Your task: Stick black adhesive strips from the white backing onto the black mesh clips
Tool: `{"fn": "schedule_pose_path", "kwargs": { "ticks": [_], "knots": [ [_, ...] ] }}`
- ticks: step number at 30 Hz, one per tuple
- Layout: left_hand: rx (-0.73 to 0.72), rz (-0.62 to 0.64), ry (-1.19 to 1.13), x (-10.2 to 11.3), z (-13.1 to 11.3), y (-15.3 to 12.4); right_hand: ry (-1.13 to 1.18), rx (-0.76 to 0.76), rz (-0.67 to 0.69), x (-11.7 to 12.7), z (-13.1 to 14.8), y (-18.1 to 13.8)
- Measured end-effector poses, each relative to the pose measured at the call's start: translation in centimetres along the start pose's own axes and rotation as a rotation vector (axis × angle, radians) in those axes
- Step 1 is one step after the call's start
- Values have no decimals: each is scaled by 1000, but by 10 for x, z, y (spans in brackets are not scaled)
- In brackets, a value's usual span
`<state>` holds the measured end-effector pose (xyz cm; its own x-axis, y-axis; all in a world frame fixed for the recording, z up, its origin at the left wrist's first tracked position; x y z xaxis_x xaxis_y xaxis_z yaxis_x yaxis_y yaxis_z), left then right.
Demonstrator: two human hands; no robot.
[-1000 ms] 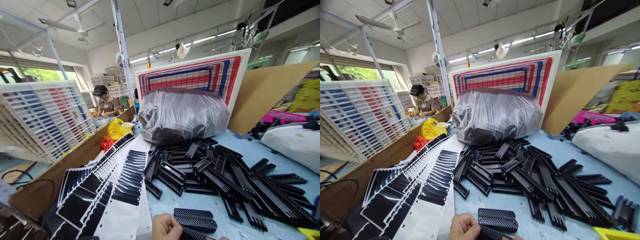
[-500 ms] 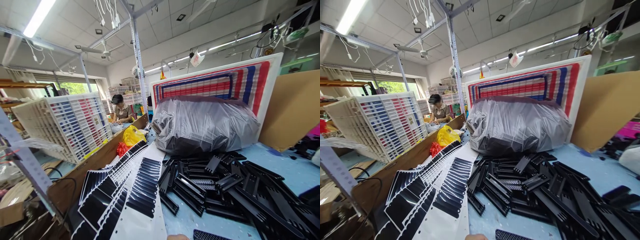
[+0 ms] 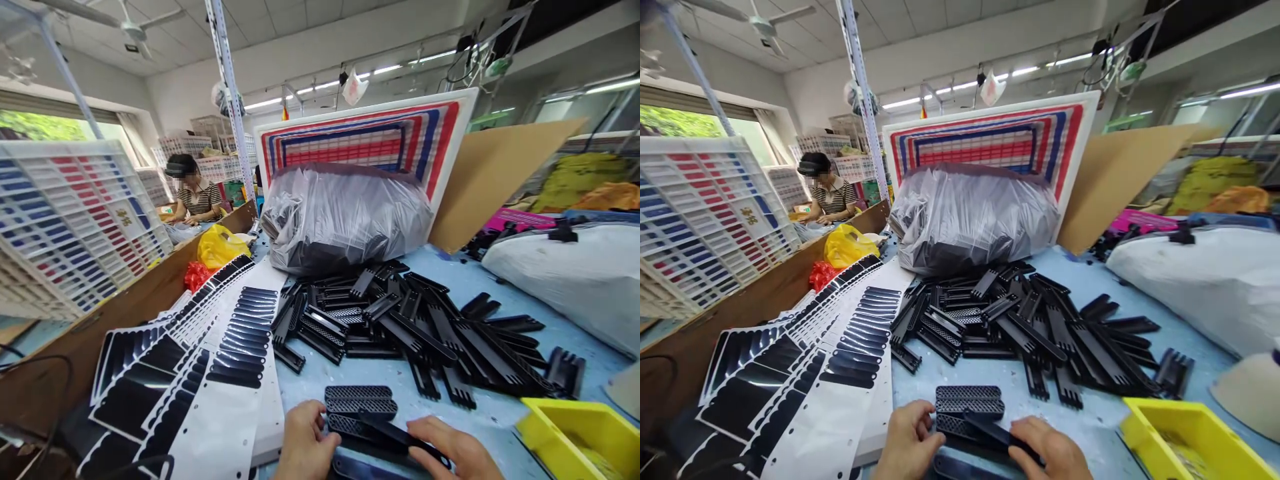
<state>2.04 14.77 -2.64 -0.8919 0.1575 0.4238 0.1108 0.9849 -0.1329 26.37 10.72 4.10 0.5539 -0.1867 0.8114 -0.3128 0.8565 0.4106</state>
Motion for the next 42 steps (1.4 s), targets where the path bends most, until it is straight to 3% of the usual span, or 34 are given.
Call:
{"fn": "schedule_pose_path", "kwargs": {
  "ticks": [9,16,21,30,42],
  "knots": [
    [-68,60,112,-5,-19,6,-3,-106,122,-31,12,12],
    [76,118,-269,-9,-7,0,-92,-19,207,-36,20,16],
    [74,117,-471,-11,-2,2,-145,10,306,-42,27,19],
    [113,147,-517,-12,4,2,-201,-67,476,-51,29,24],
    [138,145,-539,-12,4,2,-271,-135,589,-55,31,28]
  ]
}}
Point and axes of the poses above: each hand's wrist, its own y-axis towards the middle knuckle, its own x-axis out of the back of the hand, z = x × y, the point moved 8 cm from there along y, towards the middle knuckle, and after that the axes turned 4 degrees about z, right-handed, at the moved point
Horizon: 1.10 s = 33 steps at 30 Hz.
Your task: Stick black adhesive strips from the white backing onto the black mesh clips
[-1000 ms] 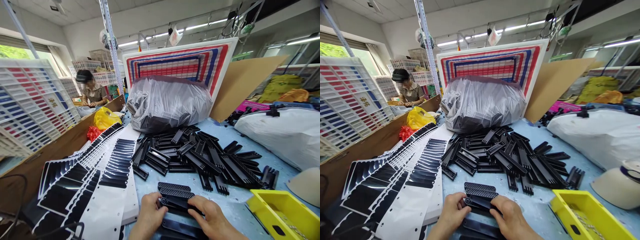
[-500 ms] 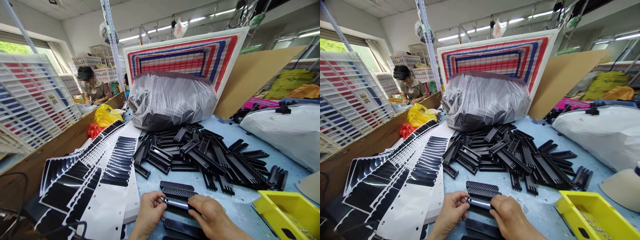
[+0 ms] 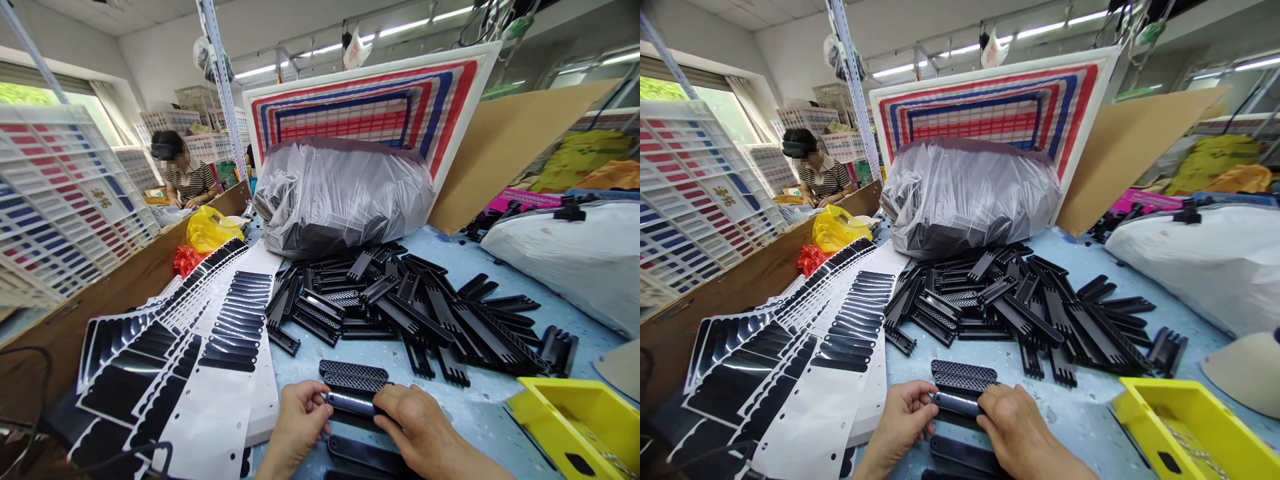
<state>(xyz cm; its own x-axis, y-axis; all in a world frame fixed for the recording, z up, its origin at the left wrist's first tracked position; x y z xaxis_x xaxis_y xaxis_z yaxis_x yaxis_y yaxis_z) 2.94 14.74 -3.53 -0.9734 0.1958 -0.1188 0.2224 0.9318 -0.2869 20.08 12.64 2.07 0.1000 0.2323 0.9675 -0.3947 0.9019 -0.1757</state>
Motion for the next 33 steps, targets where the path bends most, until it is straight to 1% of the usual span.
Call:
{"fn": "schedule_pose_path", "kwargs": {
  "ticks": [6,14,22,24,29,33],
  "knots": [
    [8,-11,-22,1,0,0,-35,25,6,6,5,2],
    [21,-3,-39,1,-1,-1,-4,-3,71,6,5,3],
    [25,-8,-35,1,-1,-1,10,-22,82,7,4,1],
    [23,-11,-31,1,-1,-1,3,-12,65,8,6,2],
    [27,-14,-32,1,1,1,11,19,-28,8,6,2],
    [28,-21,-35,1,0,0,5,6,-35,6,5,1]
  ]
}}
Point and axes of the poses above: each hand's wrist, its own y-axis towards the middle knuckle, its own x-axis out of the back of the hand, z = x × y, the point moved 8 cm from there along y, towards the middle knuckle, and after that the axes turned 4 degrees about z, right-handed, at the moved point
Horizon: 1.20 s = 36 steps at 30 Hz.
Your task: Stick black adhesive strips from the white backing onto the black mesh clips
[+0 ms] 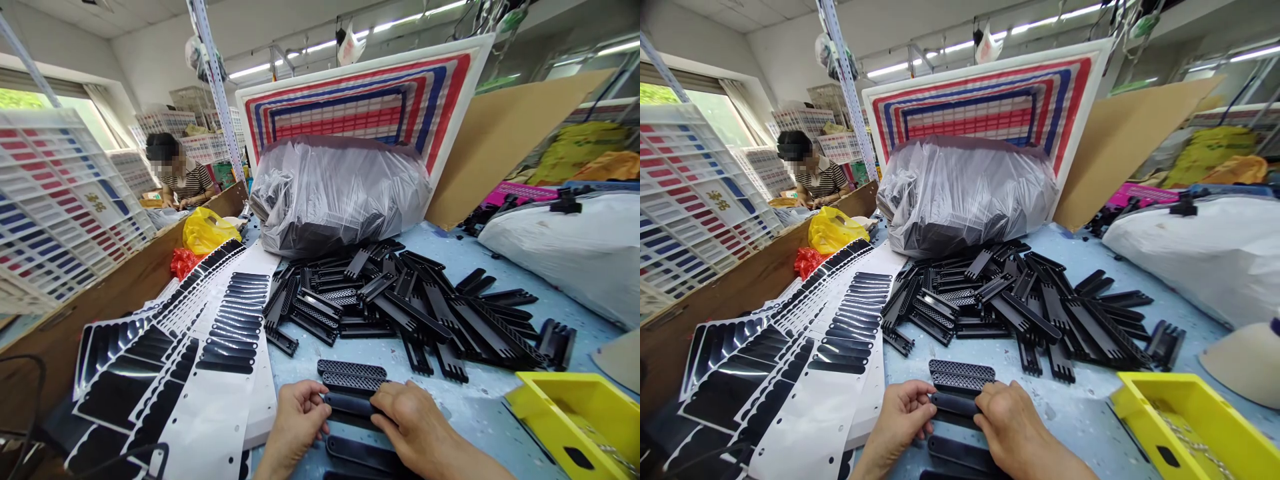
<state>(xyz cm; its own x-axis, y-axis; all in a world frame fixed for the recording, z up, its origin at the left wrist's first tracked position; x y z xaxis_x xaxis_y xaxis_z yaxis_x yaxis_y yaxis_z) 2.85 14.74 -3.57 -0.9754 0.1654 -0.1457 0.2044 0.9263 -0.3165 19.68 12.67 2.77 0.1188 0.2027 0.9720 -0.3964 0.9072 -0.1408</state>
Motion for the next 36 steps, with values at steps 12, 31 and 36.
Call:
{"fn": "schedule_pose_path", "kwargs": {
  "ticks": [12,31,36],
  "knots": [
    [12,-26,7,-1,-2,3,85,-27,-26,-2,-2,-4],
    [18,8,5,-3,-3,-3,240,13,-111,-6,-20,-11],
    [26,36,4,-3,-5,-5,157,13,-150,-5,-15,-14]
  ]
}}
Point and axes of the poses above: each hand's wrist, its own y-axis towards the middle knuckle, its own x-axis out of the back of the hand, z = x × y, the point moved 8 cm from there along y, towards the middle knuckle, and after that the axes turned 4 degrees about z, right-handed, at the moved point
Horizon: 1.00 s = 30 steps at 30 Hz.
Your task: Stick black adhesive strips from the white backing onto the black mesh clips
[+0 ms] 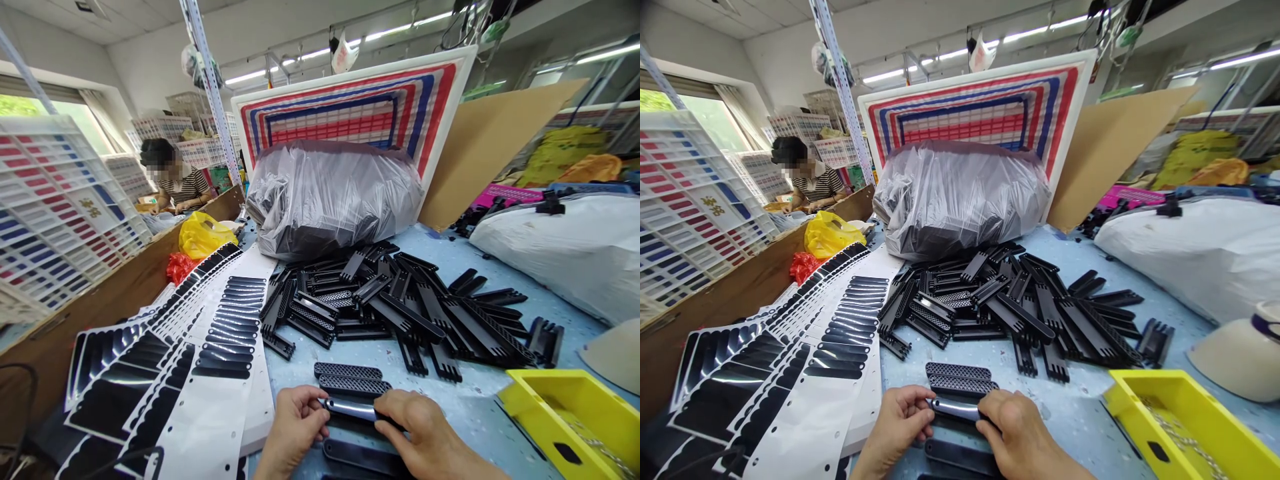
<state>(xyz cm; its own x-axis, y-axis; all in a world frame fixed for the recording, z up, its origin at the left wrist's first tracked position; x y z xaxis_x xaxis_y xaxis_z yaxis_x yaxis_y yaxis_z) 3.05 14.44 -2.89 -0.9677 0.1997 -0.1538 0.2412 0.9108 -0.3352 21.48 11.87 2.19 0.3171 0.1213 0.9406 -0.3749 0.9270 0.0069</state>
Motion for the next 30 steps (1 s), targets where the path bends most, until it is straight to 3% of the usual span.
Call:
{"fn": "schedule_pose_path", "kwargs": {
  "ticks": [22,30],
  "knots": [
    [-9,-16,7,-1,-3,0,-73,-80,181,2,12,6],
    [-16,-21,15,0,-2,0,-100,-92,188,3,11,6]
  ]
}}
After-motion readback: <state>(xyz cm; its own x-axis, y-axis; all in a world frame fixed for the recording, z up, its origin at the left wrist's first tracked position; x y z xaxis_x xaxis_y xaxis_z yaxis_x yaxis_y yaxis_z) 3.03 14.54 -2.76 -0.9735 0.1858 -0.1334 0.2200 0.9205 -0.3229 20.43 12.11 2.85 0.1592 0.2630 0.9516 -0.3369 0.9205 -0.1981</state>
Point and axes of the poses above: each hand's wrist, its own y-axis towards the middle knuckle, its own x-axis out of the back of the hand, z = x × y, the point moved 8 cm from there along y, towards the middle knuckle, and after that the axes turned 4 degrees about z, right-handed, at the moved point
